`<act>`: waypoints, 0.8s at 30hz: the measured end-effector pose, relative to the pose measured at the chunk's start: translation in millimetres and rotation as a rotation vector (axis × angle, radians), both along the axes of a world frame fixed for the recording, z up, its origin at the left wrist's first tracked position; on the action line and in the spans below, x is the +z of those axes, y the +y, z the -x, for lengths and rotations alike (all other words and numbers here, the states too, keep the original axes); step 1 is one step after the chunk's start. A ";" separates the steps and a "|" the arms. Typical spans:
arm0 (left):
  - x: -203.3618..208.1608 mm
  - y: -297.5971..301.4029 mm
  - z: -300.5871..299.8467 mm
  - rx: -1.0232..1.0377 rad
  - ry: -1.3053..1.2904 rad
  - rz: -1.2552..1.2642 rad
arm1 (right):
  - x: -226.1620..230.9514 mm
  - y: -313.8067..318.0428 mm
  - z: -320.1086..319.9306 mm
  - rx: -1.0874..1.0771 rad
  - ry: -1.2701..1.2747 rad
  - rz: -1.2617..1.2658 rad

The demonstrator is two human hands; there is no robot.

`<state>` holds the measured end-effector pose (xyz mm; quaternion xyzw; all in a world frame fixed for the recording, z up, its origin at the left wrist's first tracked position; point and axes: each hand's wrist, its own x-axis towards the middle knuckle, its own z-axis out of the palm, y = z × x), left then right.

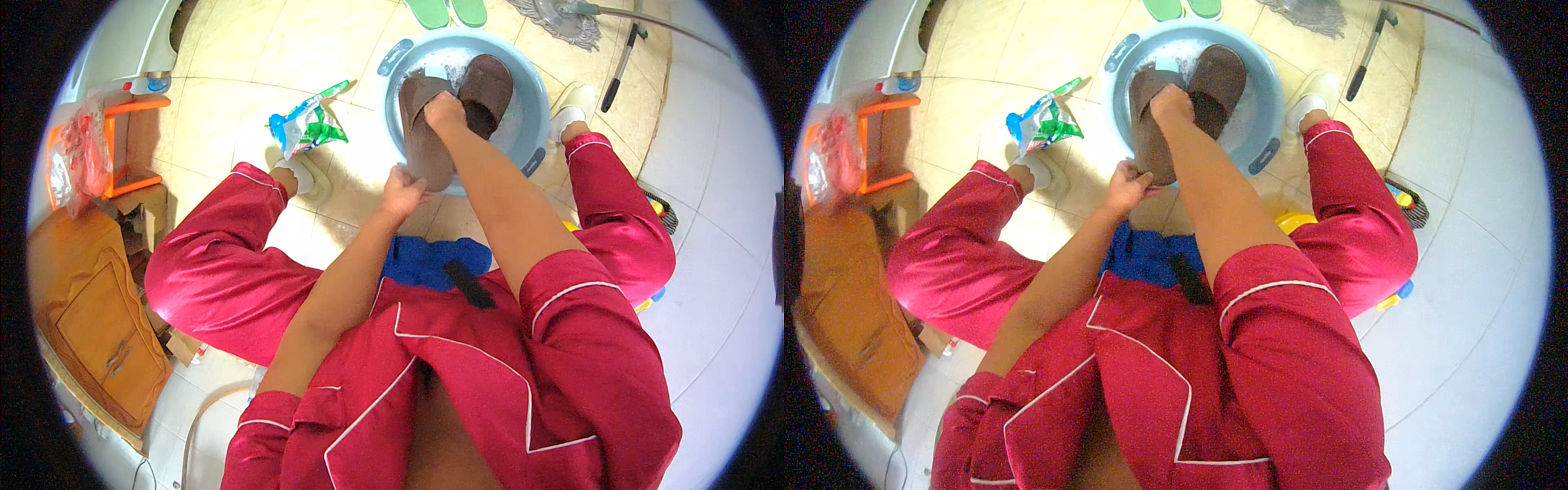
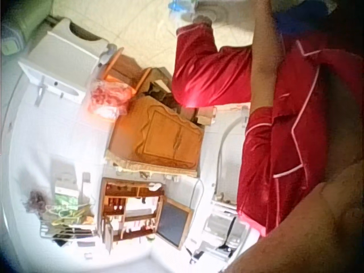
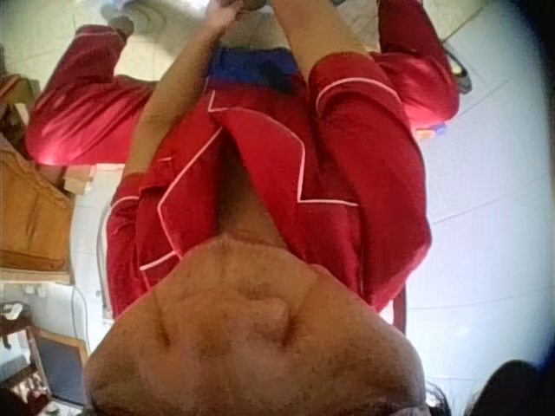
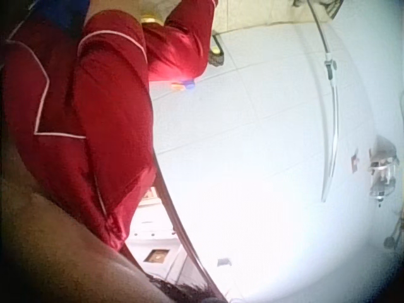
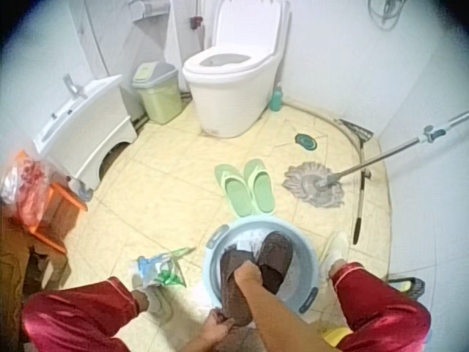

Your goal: The person scrubs a pair of brown slippers using a brush and soapy water in a blue basin. The person scrubs the soles and upper parts of the slippers, repeatedly dipping them in the basin.

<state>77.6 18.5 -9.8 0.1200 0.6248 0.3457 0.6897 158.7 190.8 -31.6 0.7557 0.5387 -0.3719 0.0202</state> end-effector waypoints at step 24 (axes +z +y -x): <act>-2.8 14.9 -5.0 -0.110 0.026 -0.015 | 24.6 -123.3 -82.5 0.615 0.139 -0.296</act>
